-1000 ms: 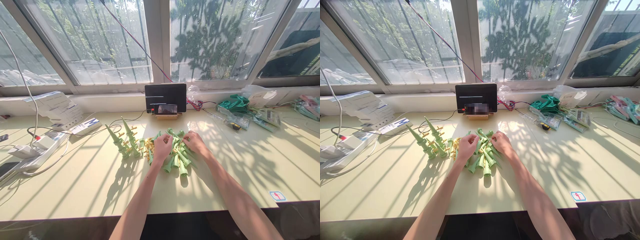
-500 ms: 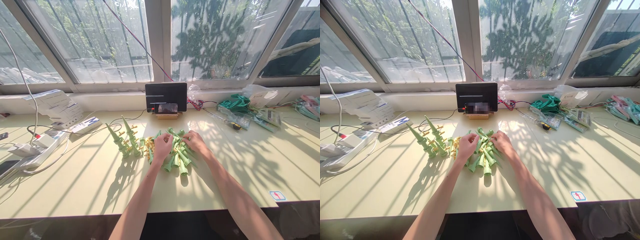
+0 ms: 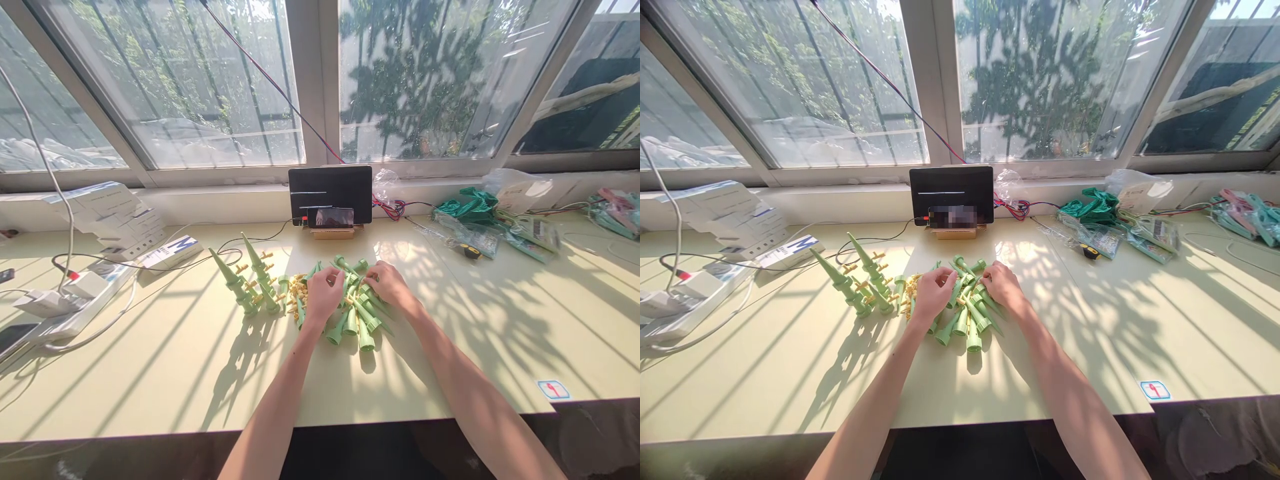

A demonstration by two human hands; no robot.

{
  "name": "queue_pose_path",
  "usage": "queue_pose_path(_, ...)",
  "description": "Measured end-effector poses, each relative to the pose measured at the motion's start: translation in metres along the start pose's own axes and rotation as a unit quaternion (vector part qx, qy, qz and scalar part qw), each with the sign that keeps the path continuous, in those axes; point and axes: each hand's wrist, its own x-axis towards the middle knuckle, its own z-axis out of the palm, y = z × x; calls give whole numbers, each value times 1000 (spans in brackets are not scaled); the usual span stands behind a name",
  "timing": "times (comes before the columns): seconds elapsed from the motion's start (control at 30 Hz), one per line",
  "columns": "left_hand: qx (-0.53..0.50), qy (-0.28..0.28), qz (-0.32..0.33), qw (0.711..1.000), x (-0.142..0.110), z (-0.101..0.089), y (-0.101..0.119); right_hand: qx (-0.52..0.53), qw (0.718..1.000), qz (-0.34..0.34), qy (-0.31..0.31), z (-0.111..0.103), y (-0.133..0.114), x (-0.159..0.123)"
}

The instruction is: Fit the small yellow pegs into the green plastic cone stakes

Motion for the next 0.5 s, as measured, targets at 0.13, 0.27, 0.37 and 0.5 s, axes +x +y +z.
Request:
queue_pose_path(0.13,0,1,-6,1000,0,0,0,4,1000,4,17,-2,-1,0)
queue_pose_path(0.27,-6,4,-9,1000,0,-1,1,24,998,-6,55,-10,-10,0)
queue_pose_path(0.37,-16,-1,-5,1000,0,-2,2,73,992,-17,99,-18,-26,-3)
queue_pose_path(0.5,-23,-27,32,999,-1,-1,4,147,981,2,125,-18,-48,-8)
